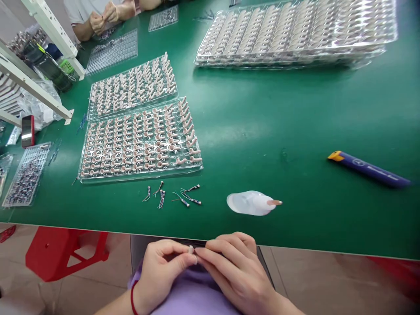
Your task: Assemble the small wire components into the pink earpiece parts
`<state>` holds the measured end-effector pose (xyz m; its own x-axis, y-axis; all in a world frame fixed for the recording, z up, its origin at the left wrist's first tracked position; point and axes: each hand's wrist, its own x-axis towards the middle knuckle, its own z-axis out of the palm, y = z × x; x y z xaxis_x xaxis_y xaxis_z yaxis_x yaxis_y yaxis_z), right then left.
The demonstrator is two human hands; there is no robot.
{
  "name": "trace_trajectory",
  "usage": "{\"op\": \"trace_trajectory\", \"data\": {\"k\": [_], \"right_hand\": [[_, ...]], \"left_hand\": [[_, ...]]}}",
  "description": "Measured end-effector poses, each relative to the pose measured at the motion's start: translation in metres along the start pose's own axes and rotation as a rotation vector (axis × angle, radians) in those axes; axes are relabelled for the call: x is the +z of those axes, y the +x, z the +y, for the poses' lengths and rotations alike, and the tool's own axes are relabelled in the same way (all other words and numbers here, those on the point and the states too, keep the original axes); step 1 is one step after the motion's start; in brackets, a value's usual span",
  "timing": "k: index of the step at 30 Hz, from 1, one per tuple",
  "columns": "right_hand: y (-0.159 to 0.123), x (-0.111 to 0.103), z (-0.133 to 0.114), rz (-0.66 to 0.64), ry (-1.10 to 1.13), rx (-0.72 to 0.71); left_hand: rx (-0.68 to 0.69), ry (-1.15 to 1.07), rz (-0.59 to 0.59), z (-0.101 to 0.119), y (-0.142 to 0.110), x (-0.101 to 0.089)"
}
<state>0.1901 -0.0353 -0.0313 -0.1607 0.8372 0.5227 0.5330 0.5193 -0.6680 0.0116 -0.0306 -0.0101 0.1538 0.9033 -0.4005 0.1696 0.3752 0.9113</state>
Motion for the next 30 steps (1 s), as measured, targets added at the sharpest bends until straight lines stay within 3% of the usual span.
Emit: {"op": "trace_trajectory", "data": {"k": [4,7,22,27,30], "right_hand": [[0.001,-0.006,-0.003,0.014,0.092,0.020],[0.003,-0.007,-0.006,0.005,0.134,0.008],[0.005,-0.008,-0.008,0.025,0.150,0.043],[0.006,-0.009,-0.006,0.022,0.110,0.030],[0.001,-0.010,0.004,0.048,0.070,0.019]], "left_hand": [[0.535,0.400,0.053,0.018,-0.006,-0.005],[0.704,0.541,0.068,0.028,-0.006,-0.005],[0.878,0.781,0.034,0.035,-0.011,-0.004],[0.816,0.677,0.067,0.041,-0.004,-0.006],[0.795,0.595,0.152,0.045,0.016,-0.023]]}}
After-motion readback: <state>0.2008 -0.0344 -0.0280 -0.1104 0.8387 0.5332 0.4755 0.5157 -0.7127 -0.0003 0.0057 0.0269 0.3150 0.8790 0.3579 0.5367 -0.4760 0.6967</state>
